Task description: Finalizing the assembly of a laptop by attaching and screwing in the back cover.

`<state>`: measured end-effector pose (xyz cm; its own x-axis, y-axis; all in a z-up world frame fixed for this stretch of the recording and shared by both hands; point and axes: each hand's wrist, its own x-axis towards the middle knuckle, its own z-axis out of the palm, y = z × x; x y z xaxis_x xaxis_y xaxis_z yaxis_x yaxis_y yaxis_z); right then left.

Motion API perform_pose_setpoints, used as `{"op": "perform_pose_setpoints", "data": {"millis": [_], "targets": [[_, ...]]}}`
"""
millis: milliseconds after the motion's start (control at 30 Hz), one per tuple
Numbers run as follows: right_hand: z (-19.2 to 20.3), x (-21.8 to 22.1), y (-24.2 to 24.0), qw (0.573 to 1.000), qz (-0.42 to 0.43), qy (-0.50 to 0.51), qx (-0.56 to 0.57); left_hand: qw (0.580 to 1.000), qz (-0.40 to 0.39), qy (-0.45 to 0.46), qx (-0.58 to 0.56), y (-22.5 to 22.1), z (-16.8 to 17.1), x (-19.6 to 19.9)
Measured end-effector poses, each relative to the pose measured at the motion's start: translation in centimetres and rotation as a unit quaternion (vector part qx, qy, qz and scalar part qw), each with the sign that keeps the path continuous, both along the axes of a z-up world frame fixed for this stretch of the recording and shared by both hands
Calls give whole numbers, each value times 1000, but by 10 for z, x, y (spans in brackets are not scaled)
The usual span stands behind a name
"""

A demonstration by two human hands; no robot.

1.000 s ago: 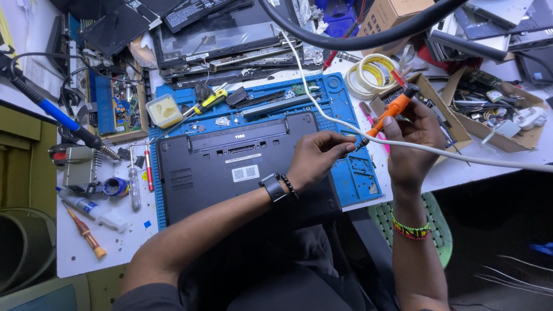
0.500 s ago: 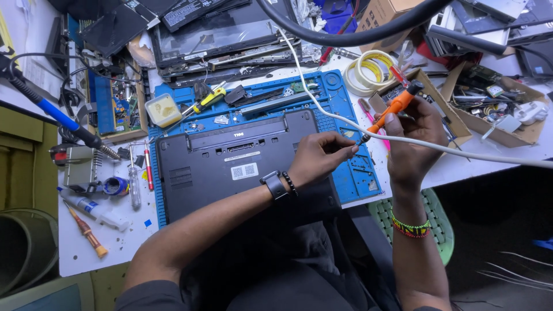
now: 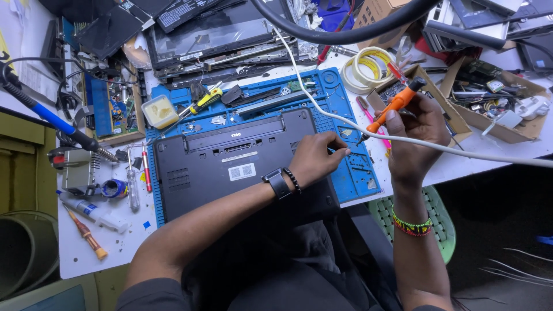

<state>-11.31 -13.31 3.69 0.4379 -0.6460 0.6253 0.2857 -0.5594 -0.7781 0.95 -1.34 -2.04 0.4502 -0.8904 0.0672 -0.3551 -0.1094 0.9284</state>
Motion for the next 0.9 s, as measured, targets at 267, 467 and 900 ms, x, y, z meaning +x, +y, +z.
{"op": "perform_pose_setpoints", "data": {"millis": [267,467,900], "targets": [[0,0,2,1000,-2,10,-1,1000,0,8,-21,5,7,4],[2,0,2,1000,2,13,-2,998,16,49,-41,8,9,6],[11,6,19,998,-38,0,58,928,-51,332,-158,8,14,2]]}}
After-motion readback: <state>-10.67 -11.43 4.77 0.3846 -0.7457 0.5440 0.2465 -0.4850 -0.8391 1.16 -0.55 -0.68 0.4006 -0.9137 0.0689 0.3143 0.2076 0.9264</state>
